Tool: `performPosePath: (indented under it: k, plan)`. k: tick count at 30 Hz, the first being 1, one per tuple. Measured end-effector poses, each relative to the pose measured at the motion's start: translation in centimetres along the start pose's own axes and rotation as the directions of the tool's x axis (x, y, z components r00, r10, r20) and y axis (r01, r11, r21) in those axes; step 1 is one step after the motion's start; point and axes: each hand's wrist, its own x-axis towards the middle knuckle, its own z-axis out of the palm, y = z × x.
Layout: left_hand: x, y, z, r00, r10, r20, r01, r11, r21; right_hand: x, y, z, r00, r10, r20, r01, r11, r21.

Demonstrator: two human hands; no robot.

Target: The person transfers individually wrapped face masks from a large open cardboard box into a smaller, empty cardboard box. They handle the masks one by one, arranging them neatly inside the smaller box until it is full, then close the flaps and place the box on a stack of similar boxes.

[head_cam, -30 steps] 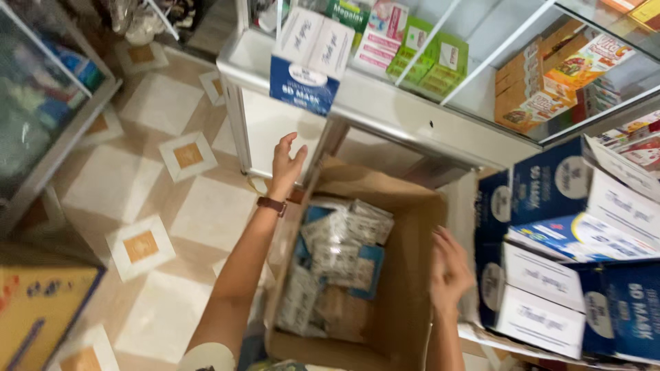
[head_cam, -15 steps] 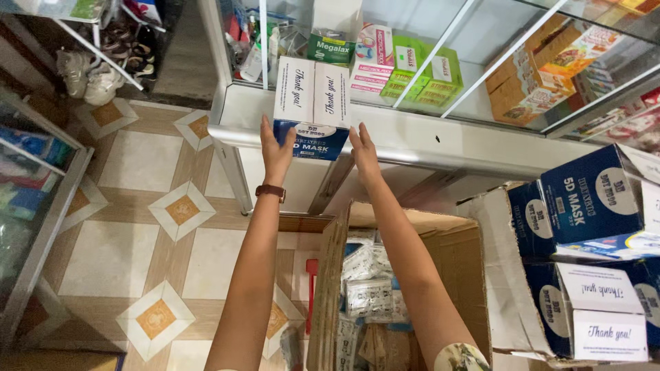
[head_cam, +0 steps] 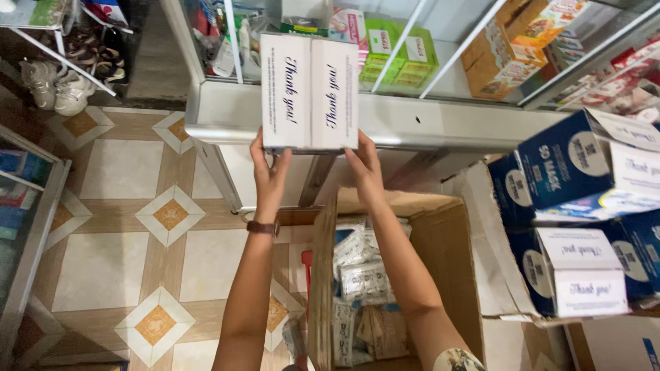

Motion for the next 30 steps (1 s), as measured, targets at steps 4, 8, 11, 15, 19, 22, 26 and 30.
performPosePath:
  k: [4, 8, 11, 15, 19, 22, 26, 30]
  plan:
    - [-6.0, 3.3, 4.3, 0.995, 0.047, 0.089, -0.037, 0.992, -0.118, -7.3, -1.5, -3.9, 0.994, -0.067, -0.082, 0.072, 0.996, 0.057]
    - [-11.7, 5.2, 7.9, 0.989, 0.057, 0.139, -0.048, 0.997, -0.064, -14.8, -1.7, -8.2, 0.983, -0.009, -0.186, 0.038, 0.987, 0.155]
    - [-16.1, 5.5, 10.7, 0.986, 0.015, 0.166, 0.0, 0.996, -0.088, -19.7, -1.5, -11.3, 0.964, -0.111, -0.24, 0.137, 0.986, 0.093]
    - [-22.3, 5.1, 12.5, 0.979, -0.105, 0.174, 0.123, 0.988, -0.091, -27.0, -2.5, -14.8, 0.969, -0.015, -0.248, 0.041, 0.994, 0.101]
    - [-26.7, 4.6, 13.4, 0.943, -0.32, 0.09, 0.309, 0.944, 0.116, -32.9, -3.2, -17.2, 0.981, -0.048, -0.19, 0.059, 0.997, 0.053]
    - [-28.6, 4.5, 14.1, 0.895, -0.443, 0.056, 0.435, 0.894, 0.111, -35.9, -3.0, -19.0, 0.985, -0.065, -0.16, 0.06, 0.998, -0.034]
    - [-29.4, 2.9, 15.6, 0.84, -0.537, 0.081, 0.543, 0.826, -0.154, -38.8, -1.6, -20.9, 0.979, -0.043, -0.201, 0.052, 0.998, 0.038]
    - [-30.2, 2.6, 16.4, 0.818, -0.574, -0.048, 0.558, 0.81, -0.18, -39.7, -1.2, -22.8, 0.961, 0.089, -0.262, -0.075, 0.995, 0.063]
